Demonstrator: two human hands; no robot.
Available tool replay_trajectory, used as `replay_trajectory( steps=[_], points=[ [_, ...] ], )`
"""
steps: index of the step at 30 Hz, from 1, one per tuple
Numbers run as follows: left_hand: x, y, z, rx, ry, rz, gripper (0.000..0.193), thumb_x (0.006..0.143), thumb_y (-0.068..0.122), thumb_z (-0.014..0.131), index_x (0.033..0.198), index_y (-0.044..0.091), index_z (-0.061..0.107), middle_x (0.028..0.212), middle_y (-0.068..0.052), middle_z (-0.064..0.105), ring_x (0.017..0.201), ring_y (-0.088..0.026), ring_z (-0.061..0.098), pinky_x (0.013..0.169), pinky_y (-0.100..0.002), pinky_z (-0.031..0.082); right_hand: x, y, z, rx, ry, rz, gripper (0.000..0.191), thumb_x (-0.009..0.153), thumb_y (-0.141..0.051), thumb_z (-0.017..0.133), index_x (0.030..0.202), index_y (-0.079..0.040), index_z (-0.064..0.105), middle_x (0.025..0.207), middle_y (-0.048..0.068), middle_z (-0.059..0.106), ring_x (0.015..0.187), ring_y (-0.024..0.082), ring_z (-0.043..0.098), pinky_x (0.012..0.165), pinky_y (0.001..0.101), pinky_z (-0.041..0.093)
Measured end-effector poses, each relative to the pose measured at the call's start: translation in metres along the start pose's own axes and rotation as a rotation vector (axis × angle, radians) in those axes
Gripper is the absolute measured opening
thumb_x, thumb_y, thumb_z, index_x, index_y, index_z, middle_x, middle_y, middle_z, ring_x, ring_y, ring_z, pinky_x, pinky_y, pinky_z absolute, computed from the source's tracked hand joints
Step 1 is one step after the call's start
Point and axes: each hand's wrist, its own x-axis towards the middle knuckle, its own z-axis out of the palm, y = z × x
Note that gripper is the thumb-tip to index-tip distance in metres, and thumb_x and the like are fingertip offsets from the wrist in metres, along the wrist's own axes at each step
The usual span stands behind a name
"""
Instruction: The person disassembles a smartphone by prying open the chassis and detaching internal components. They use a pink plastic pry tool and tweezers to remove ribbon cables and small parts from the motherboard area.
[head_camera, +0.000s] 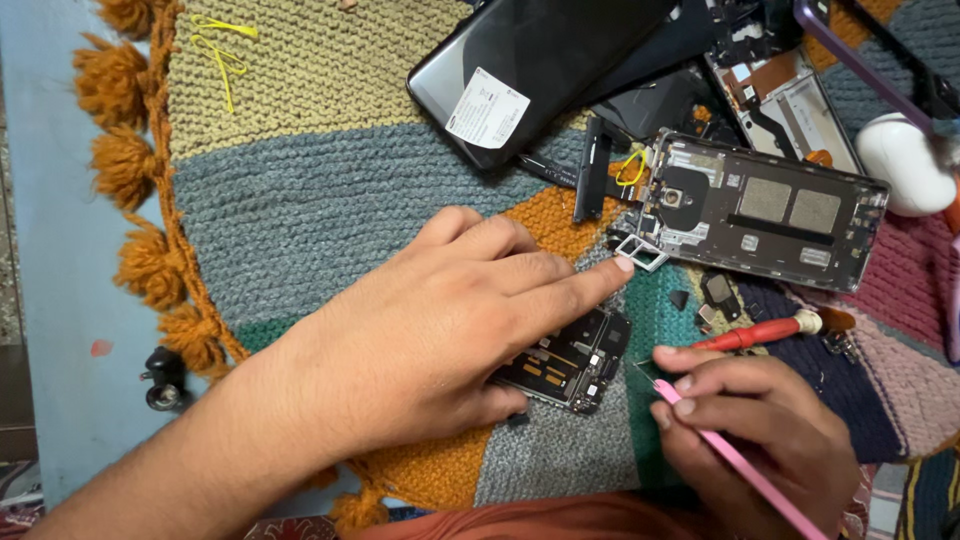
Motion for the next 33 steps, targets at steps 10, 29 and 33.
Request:
replay_trajectory(
  steps=[10,29,33],
  points=[
    [0.0,0.001,-0.001,-0.01,-0.022,-0.012,0.103,0.062,0.032,0.089,0.152,0.008,0.045,0.121,-0.004,0.068,0.114,-0.027,0.056,0.098,-0.044,0.037,0.004,0.004,-0.013,0.028,-0.121,0.049,0.027,0.077,0.004,0.08,0.097,-0.008,0.067,0.103,0.01,0.07,0.114,0.028,0.075,0.093,0.0333,0.064],
    [-0.009,-0.007,-0.015,0.019,0.035,-0.036,0.093,0.064,0.032,0.087,0.147,0.008,0.053,0.135,-0.01,0.065,0.14,-0.035,0.044,0.116,-0.054,0.027,-0.009,0.017,-0.027,0.227,-0.122,0.127,0.028,0.081,0.007,0.075,0.103,-0.007,0.063,0.109,0.013,0.062,0.102,0.025,0.078,0.091,0.0369,0.066],
    [-0.01,-0.007,-0.014,-0.014,0.018,-0.036,0.088,0.065,0.03,0.086,0.145,0.007,0.054,0.135,-0.01,0.065,0.139,-0.034,0.047,0.116,-0.053,0.027,-0.006,0.017,-0.021,0.325,-0.084,0.084,0.029,0.083,0.006,0.074,0.106,-0.005,0.06,0.105,0.011,0.066,0.105,0.027,0.077,0.099,0.0422,0.065]
  ],
)
